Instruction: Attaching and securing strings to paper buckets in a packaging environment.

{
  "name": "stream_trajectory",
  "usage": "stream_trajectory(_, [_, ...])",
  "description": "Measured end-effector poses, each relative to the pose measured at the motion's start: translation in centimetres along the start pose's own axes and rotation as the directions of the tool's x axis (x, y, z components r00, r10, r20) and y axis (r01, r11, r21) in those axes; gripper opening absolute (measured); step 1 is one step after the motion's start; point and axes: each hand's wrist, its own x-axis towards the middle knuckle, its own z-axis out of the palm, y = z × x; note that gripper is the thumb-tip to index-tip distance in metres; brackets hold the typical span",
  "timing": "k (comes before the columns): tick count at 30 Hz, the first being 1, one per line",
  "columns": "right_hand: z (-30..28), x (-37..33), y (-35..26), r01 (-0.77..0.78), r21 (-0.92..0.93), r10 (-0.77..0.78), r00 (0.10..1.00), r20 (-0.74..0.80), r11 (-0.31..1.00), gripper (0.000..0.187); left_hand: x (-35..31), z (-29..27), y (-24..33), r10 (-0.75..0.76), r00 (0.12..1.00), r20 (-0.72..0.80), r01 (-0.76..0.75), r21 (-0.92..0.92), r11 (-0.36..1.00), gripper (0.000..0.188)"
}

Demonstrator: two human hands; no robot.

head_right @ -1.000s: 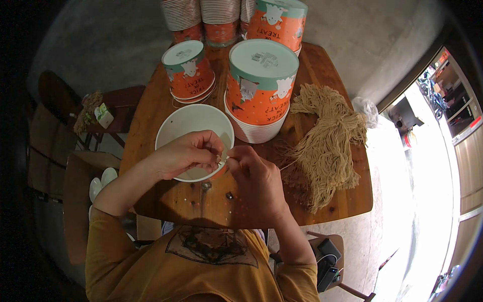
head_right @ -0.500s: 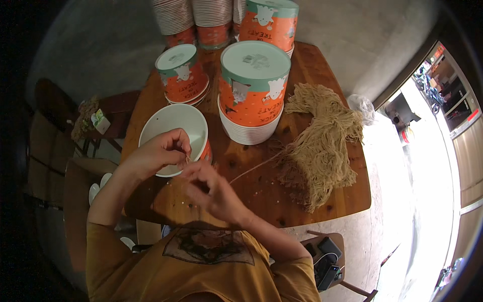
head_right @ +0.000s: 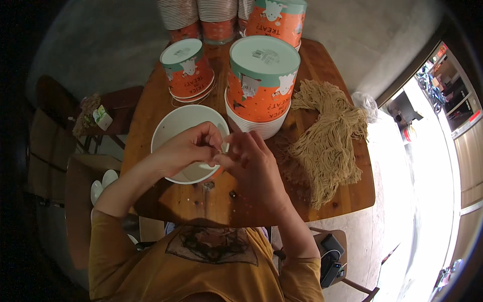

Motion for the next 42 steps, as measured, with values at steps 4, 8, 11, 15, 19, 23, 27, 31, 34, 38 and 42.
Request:
stream_trajectory(4, [-0.4,-0.1,0.4,0.022,0.0,-0.022,1.0,-0.013,1.0,0.022,0.3,0.6,0.0,0.019,1.0,-0.012,-0.019,-0.01,1.0,0.022])
stream_trajectory(8, [-0.7,0.1,0.0,-0.014,0.011,0.014,1.0,0.019,1.0,0.016,0.1,0.7,0.5,-0.006,1.0,-0.006,0.007,0.045,0.999,0.025])
stream_trajectory(11, [-0.1,0.4,0.4,0.014,0.058,-0.015,1.0,0.017,0.998,0.013,0.1,0.8,0.6,-0.02,1.0,0.002,0.019,0.069,0.997,0.027])
stream_trajectory(15, [0.0,0.5,0.2,0.073,-0.009,-0.073,0.997,0.019,0.997,0.013,0.0,0.4,0.5,-0.015,1.0,0.011,0.013,0.156,0.988,0.029])
stream_trajectory(19, [0.2,0.8,0.9,0.076,-0.006,-0.076,0.997,0.017,0.997,0.013,-0.2,0.4,0.6,0.08,0.996,0.027,-0.083,0.424,0.902,0.029])
stream_trajectory(23, [0.6,0.8,1.3,0.126,-0.012,-0.126,0.992,0.015,0.992,0.013,-0.5,0.6,0.8,0.103,0.994,0.047,-0.112,0.522,0.845,0.03])
stream_trajectory(27, [0.7,0.8,1.3,0.078,-0.021,-0.077,0.997,0.028,0.997,0.012,-0.5,0.4,0.0,0.191,0.982,0.017,-0.152,0.672,0.724,0.022])
stream_trajectory(31, [0.7,0.7,1.2,0.095,0.012,-0.095,0.995,0.01,0.995,0.013,-0.8,0.7,0.3,0.135,0.99,-0.043,-0.065,0.709,0.703,0.017])
stream_trajectory(34, [0.7,0.7,0.9,0.09,-0.019,-0.09,0.996,0.013,0.996,0.013,-0.9,0.8,0.0,0.188,0.98,-0.062,-0.083,0.734,0.674,0.014])
stream_trajectory(38, [0.8,0.5,0.8,0.078,-0.018,-0.078,0.997,-0.006,0.997,0.013,-1.1,1.7,-0.7,0.42,0.907,-0.038,-0.22,0.807,0.548,0.012])
stream_trajectory(42, [1.2,0.3,0.7,0.079,-0.027,-0.08,0.996,-0.041,0.997,0.015,-1.5,2.1,-0.4,0.44,0.896,-0.059,-0.189,0.846,0.499,0.012])
